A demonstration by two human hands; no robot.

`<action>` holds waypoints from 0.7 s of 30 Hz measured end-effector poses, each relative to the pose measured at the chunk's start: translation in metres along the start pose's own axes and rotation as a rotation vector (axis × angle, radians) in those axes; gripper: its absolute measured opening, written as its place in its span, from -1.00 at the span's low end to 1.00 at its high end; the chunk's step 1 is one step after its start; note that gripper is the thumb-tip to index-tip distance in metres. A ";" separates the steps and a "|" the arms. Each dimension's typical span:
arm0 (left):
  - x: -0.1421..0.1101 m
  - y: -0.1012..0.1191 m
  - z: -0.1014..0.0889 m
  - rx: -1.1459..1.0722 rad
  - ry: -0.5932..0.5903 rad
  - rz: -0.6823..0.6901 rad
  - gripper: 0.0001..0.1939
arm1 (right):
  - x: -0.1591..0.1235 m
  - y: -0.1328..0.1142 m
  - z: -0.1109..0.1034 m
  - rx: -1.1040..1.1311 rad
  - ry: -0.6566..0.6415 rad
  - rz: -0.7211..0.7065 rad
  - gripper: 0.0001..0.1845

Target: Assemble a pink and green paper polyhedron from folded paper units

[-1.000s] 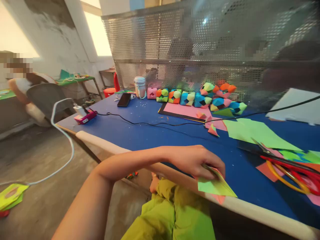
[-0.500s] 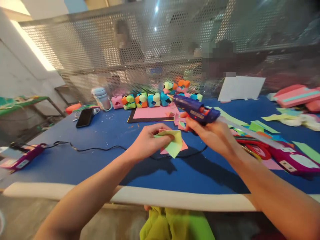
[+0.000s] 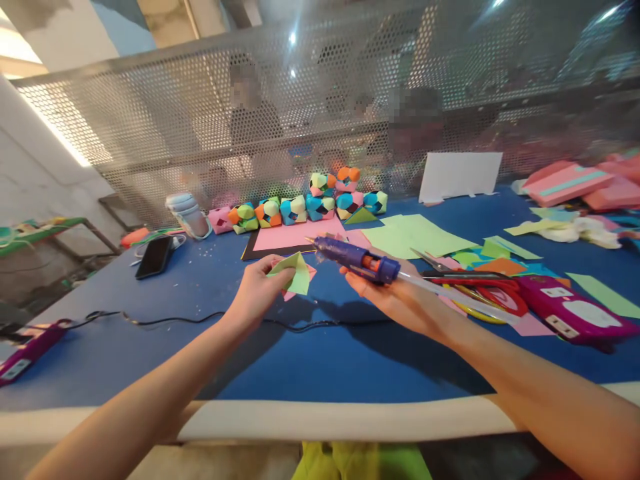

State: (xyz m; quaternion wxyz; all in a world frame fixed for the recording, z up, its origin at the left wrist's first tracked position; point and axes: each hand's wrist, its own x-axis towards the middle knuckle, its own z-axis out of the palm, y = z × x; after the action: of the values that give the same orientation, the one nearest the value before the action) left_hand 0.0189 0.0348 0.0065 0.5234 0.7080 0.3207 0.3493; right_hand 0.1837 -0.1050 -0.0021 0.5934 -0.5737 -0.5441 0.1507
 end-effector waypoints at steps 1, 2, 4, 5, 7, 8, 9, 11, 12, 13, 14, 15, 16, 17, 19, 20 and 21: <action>0.002 -0.003 0.000 -0.001 0.009 -0.005 -0.87 | -0.001 0.002 0.000 -0.045 -0.019 0.012 -0.86; 0.004 -0.007 -0.001 -0.009 0.019 -0.014 -0.87 | -0.002 0.003 0.000 -0.099 -0.036 0.017 -0.86; 0.007 -0.015 -0.001 -0.058 0.045 -0.043 -0.84 | -0.004 0.004 0.000 -0.187 -0.069 0.028 -0.82; 0.007 -0.018 -0.001 -0.098 0.060 -0.062 -0.82 | -0.005 0.003 -0.001 -0.211 -0.081 0.038 -0.82; 0.007 -0.024 -0.001 -0.188 0.087 -0.098 -0.76 | -0.005 0.000 0.000 -0.220 -0.072 0.070 -0.81; 0.006 -0.026 0.000 -0.227 0.098 -0.110 -0.75 | -0.005 -0.002 0.002 -0.214 -0.054 0.088 -0.81; 0.004 -0.027 0.002 -0.256 0.107 -0.119 -0.74 | -0.005 -0.004 0.004 -0.204 -0.036 0.103 -0.81; -0.002 -0.027 0.007 -0.297 0.105 -0.122 -0.74 | -0.003 -0.007 0.009 -0.164 -0.015 0.139 -0.78; -0.006 -0.026 0.011 -0.313 0.097 -0.124 -0.75 | -0.003 -0.008 0.013 -0.131 -0.023 0.159 -0.77; -0.009 -0.025 0.015 -0.323 0.091 -0.124 -0.75 | -0.003 -0.008 0.017 -0.090 -0.028 0.180 -0.75; -0.013 -0.023 0.019 -0.326 0.087 -0.121 -0.75 | -0.003 -0.008 0.021 -0.044 -0.030 0.202 -0.74; -0.017 -0.022 0.023 -0.321 0.087 -0.111 -0.76 | -0.004 -0.008 0.025 0.004 -0.029 0.218 -0.73; -0.021 -0.020 0.026 -0.308 0.090 -0.097 -0.77 | -0.005 -0.008 0.029 0.049 -0.011 0.225 -0.73; -0.024 -0.019 0.029 -0.289 0.094 -0.084 -0.78 | -0.006 -0.009 0.033 0.083 0.006 0.225 -0.73; -0.029 -0.019 0.033 -0.261 0.092 -0.060 -0.80 | -0.008 -0.010 0.039 0.098 0.058 0.234 -0.77; -0.031 -0.019 0.034 -0.254 0.087 -0.056 -0.80 | -0.009 -0.010 0.041 0.089 0.083 0.246 -0.79; -0.032 -0.020 0.035 -0.252 0.083 -0.055 -0.81 | -0.010 -0.011 0.042 0.076 0.114 0.259 -0.81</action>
State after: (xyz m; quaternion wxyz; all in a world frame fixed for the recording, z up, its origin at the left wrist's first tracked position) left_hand 0.0284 -0.0047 -0.0251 0.6039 0.6125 0.3147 0.4012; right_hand 0.1404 -0.0945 -0.0085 0.6202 -0.6239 -0.4249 0.2134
